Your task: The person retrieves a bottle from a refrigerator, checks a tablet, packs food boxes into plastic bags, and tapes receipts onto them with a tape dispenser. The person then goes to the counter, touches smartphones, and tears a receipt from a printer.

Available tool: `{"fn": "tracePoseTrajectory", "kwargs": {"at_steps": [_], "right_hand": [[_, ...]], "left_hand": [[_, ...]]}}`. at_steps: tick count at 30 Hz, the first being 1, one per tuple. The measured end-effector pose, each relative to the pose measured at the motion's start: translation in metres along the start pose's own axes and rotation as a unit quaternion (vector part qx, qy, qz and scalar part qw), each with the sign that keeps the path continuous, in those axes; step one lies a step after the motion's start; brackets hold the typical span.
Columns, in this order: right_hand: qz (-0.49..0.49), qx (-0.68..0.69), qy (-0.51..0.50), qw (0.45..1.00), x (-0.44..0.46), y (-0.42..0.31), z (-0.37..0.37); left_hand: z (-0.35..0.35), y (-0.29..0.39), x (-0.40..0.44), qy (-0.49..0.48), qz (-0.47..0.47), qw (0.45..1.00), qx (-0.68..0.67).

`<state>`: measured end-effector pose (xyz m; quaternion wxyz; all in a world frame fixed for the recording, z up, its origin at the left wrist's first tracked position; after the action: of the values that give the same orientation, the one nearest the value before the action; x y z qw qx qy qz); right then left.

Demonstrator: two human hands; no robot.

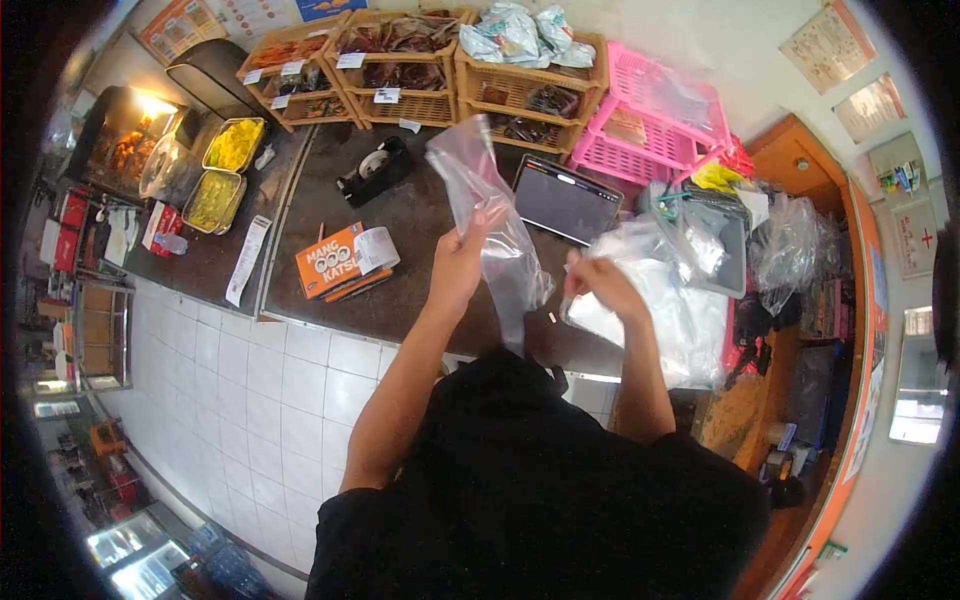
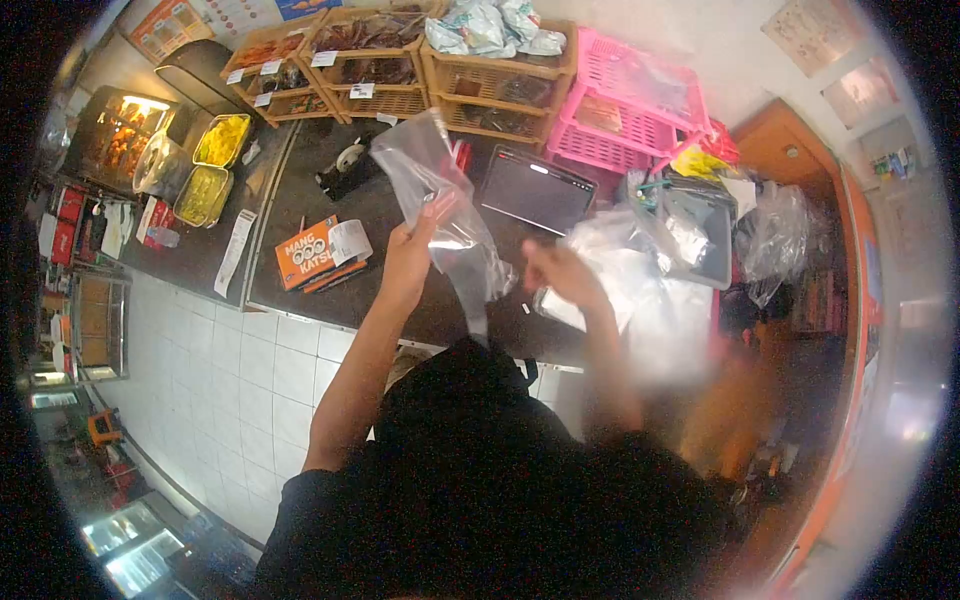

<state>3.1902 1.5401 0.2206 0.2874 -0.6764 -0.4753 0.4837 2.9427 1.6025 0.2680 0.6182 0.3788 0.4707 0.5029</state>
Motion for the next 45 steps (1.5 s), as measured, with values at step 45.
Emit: {"fn": "tracePoseTrajectory", "kwargs": {"at_steps": [45], "right_hand": [[-0.062,0.029,-0.308,0.949,-0.054,-0.120,0.163]], "left_hand": [[-0.179,0.003,-0.089,0.000,0.113,0.969,0.220]]}}
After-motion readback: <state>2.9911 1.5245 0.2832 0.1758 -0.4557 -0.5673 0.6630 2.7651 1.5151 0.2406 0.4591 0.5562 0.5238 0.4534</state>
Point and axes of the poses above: each hand's wrist, its own x-axis towards the middle knuckle, its own z-axis out of the palm, y = z × x, the point moved 3 cm from there along x, towards the middle knuckle, and after that the axes turned 12 degrees about y, right-handed, at the moved point
